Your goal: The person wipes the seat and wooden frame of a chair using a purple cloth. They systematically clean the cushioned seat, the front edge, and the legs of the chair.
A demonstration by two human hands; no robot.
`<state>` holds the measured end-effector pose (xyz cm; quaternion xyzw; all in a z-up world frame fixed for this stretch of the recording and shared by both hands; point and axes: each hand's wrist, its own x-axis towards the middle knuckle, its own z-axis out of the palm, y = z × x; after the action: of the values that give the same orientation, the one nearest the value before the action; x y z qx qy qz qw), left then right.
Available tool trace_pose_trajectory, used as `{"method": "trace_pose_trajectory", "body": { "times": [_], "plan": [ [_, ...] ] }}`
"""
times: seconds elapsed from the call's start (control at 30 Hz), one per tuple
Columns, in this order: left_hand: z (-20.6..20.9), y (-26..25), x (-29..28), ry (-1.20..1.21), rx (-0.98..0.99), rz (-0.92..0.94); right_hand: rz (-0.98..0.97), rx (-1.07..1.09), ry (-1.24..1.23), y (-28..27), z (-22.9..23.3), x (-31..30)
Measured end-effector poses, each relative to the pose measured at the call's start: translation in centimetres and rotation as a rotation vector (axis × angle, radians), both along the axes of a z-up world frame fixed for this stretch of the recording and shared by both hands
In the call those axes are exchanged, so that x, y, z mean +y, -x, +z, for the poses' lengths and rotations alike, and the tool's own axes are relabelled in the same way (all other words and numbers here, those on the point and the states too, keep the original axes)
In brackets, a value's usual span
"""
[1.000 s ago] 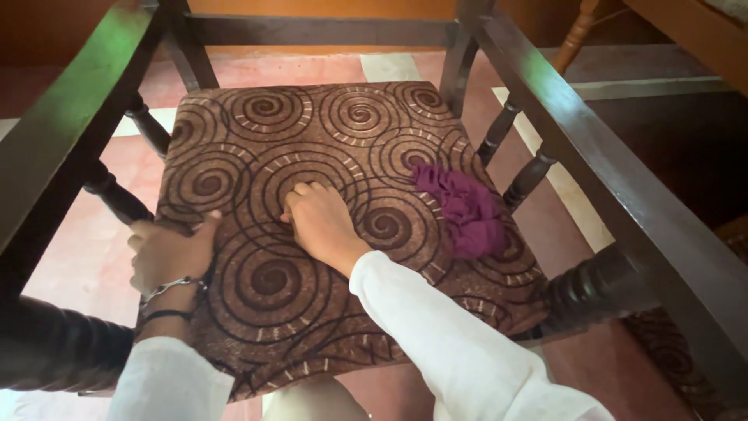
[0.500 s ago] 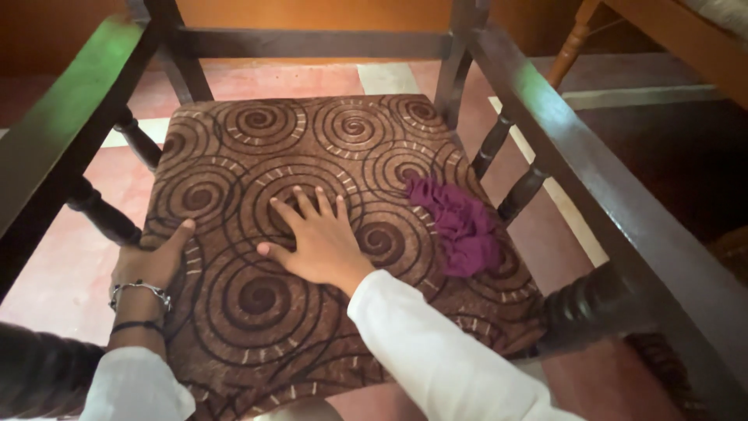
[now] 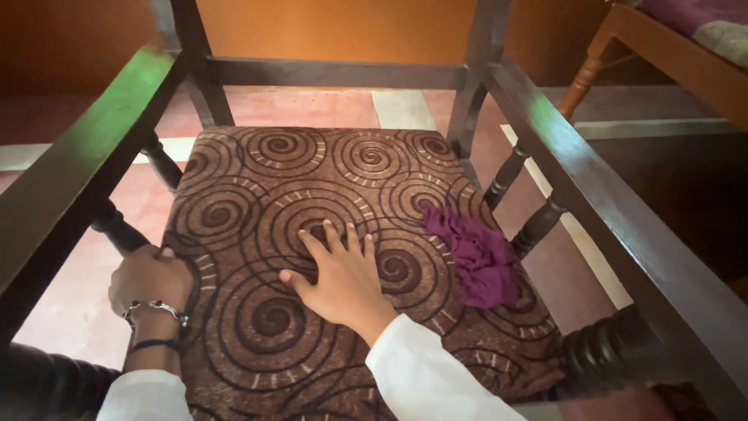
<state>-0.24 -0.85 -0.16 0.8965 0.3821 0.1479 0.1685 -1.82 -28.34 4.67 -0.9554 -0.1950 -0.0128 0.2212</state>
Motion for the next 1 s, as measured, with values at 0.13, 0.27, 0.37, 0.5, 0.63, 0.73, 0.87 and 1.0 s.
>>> {"method": "trace_pose_trajectory", "body": {
  "times": [0.13,0.27,0.37,0.5,0.63,0.73,0.87,1.0],
  "plan": [
    [0.5,0.4,-0.4,-0.026,-0.061,-0.030,-0.015,0.004,0.015,0.7,0.7,-0.1],
    [2.0,-0.6,-0.7,-0.095,-0.083,-0.084,-0.046,0.000,0.009,0.1,1.6,-0.3],
    [3.6,-1.6,-1.0,-0.098,-0.063,-0.107,-0.060,-0.011,-0.008,-0.3,2.1,-0.4],
    [4.0,-1.5,-1.5,-0.105,-0.077,-0.110,-0.067,-0.014,-0.019,-0.1,2.2,-0.6],
    [1.3,-0.4,-1.5,-0.095,-0.090,-0.097,-0.052,-0.126,-0.011,1.0,0.8,-0.4],
    [-0.1,-0.1,-1.3,-0.097,-0.109,-0.097,-0.044,-0.240,0.010,1.9,0.1,0.3],
    [-0.7,0.0,-1.0,-0.076,-0.095,-0.126,-0.068,-0.180,-0.013,2.0,-0.2,0.1],
    [-0.2,-0.2,-0.9,-0.083,0.012,-0.142,-0.060,-0.158,-0.014,2.1,-0.2,0.2]
  ]
}}
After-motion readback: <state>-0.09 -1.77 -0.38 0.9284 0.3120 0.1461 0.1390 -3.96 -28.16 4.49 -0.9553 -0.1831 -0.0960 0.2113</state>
